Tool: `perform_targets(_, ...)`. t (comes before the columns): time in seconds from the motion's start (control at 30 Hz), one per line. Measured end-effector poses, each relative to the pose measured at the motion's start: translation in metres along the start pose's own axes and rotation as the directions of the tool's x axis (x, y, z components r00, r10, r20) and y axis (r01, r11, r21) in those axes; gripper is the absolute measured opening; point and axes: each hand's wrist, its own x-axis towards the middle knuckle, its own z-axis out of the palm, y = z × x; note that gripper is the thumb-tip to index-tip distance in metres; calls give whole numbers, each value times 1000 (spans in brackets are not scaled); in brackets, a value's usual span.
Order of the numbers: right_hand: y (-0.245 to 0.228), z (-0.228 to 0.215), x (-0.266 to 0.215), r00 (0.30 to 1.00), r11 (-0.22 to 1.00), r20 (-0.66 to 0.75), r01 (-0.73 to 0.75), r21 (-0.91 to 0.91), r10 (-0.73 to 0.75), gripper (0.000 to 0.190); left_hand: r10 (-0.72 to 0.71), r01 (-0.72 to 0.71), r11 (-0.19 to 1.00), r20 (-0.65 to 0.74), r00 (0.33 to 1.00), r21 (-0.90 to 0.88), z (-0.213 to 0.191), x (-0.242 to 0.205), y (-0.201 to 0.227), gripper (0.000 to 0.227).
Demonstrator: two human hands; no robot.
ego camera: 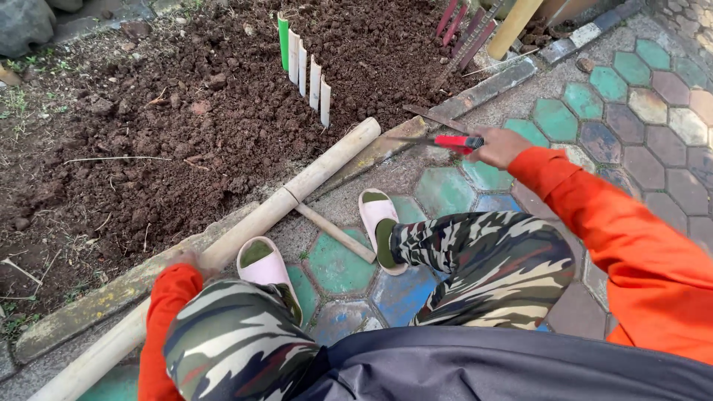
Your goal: Sawing bamboo stalks to create a garden border.
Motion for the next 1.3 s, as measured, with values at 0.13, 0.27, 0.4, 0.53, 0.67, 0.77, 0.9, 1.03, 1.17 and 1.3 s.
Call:
perform_targets(0.13,54,65,62,907,961,-338,195,-198,-253,56,-78,78,989,-5,997,125,13,-56,20,121)
perform_targets(0.27,86,157,107,938,983,-324,68,-172,-122,61,-65,72,994,-98,993,78,33,-45,14,114)
perform_targets(0.4,99,208,123,966,988,-254,-78,-135,41,66,-38,44,991,-45,998,130,38,-28,15,99)
perform_targets(0.53,114,226,142,986,970,-55,-163,-178,156,83,0,2,994,-23,1000,105,18,-31,16,83)
perform_targets(0.67,91,206,171,997,964,-3,75,-257,-78,77,28,-28,996,-1,1000,87,14,-39,10,68)
perform_targets(0.77,-45,140,162,940,868,23,324,-375,-341,63,-26,21,997,65,998,74,-3,-54,21,55)
perform_targets(0.9,-134,125,185,711,615,45,637,-465,-702,62,33,-27,995,-60,998,96,3,-61,19,52)
perform_targets(1.03,-182,157,196,637,527,158,731,-433,-754,53,52,-54,996,23,998,72,-4,-54,26,65)
perform_targets(1.17,-199,181,190,589,483,196,777,-404,-784,53,61,-60,997,-8,998,48,-10,-44,22,87)
perform_targets(1.3,-196,220,176,558,394,347,806,-441,-754,39,81,-86,994,75,994,73,-21,-29,18,97)
